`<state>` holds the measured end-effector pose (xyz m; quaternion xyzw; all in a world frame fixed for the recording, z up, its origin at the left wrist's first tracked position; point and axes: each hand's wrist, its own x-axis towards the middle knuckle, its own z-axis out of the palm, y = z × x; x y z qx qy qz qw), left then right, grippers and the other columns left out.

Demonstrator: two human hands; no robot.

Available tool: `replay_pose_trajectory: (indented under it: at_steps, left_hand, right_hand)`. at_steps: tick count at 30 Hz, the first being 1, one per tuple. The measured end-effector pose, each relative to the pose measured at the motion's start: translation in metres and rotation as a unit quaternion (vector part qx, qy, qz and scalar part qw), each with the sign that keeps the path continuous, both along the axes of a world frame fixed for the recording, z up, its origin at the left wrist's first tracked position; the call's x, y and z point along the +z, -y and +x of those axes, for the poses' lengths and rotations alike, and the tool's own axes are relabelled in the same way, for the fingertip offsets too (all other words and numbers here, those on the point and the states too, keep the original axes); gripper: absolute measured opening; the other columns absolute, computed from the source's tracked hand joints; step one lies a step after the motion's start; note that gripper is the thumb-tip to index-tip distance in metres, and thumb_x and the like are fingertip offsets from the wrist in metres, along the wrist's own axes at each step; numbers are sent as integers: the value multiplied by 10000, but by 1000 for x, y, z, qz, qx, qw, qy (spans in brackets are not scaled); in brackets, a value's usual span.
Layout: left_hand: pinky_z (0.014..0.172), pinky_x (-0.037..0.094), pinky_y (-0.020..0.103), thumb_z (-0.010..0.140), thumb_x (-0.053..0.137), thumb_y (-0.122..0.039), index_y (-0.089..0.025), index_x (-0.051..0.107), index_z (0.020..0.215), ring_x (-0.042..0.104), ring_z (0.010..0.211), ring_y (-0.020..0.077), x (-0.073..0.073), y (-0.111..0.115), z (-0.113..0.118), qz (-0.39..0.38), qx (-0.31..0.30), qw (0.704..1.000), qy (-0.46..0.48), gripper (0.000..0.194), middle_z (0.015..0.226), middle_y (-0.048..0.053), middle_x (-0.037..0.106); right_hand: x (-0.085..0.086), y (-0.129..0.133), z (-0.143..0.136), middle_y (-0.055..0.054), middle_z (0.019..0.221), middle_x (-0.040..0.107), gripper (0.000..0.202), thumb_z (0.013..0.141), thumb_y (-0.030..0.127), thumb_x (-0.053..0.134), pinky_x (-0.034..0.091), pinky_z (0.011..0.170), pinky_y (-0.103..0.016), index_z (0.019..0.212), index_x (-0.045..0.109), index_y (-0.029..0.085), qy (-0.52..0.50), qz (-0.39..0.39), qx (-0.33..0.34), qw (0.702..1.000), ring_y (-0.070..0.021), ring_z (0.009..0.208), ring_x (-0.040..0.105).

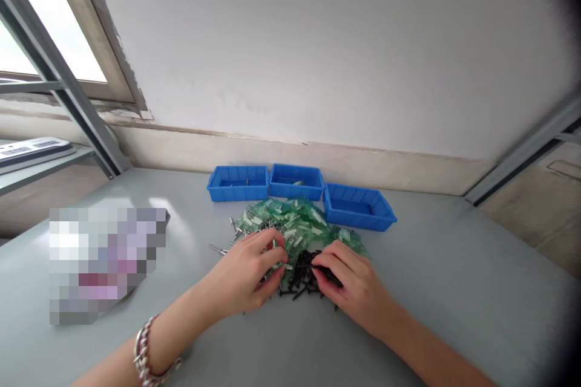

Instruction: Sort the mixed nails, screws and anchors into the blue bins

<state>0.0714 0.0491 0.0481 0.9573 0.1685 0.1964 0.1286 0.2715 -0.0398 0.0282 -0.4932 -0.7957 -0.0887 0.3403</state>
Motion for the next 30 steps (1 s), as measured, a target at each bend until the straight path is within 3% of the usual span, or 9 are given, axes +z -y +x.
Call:
replay_pose_trajectory:
  at_steps: [7,12,14,17,18,20,25,28,30]
  left_hand:
    - [640,421,290,833,391,-156,-172,511,863,486,711,148,-1,-2,0,11,6,1000,-5,125,954,66,494]
    - [644,428,282,857,357,-158,-157,532,859,505,726,156,0,-4,1,15,11,1000,-6,176,890,73,509]
    - [651,431,282,867,346,-160,-156,541,890,514,740,162,0,-5,0,15,14,1000,1,196,875,75,515]
    - [655,435,282,867,351,-157,-159,542,917,522,746,164,-1,-5,0,14,16,1000,6,197,871,71,519]
    - [653,435,282,867,353,-156,-160,542,913,523,743,163,-1,-6,0,14,16,1000,6,195,868,70,519]
    - [648,435,280,868,350,-158,-159,543,897,524,734,162,-2,-5,0,15,14,1000,6,195,856,68,519]
    - [631,426,270,876,336,-165,-158,546,897,519,715,159,0,-6,0,25,13,1000,3,211,809,65,525]
    - [616,416,264,862,353,-158,-163,548,881,523,692,156,3,-9,-4,17,24,999,-13,196,765,52,533]
    - [585,408,245,835,390,-146,-179,558,855,527,655,141,7,-13,-9,-17,28,998,-46,172,760,36,547]
  right_hand:
    - [1,-3,7,-47,774,554,153,791,51,467,441,629,-247,868,546,157,-28,13,-8,999,-132,702,521]
    - [2,-5,15,-30,767,560,106,787,119,486,432,591,-234,828,564,177,-143,-29,-34,989,-117,649,513]
    - [3,-8,20,-18,716,553,71,783,192,512,411,521,-221,795,579,176,-248,-95,-56,962,-103,574,479]
    - [4,-12,26,-21,681,560,186,760,335,561,352,428,-203,806,601,159,-436,-195,-95,873,-85,498,429]
    - [4,-13,27,-27,684,565,241,752,378,566,326,403,-198,820,603,149,-475,-211,-106,848,-78,478,414]
    - [5,-15,29,-37,687,565,321,745,437,558,283,372,-193,838,602,133,-505,-216,-122,827,-67,448,384]
    - [8,-20,47,-36,649,564,382,727,509,537,318,403,-224,796,614,141,-451,-168,-202,853,-97,468,423]
    - [10,-21,71,-46,693,593,337,676,475,578,405,582,-291,788,624,160,-381,-96,-292,872,-147,584,496]
    - [10,-21,89,-42,675,587,328,668,464,568,395,674,-333,797,628,169,-331,-54,-349,875,-171,619,503]
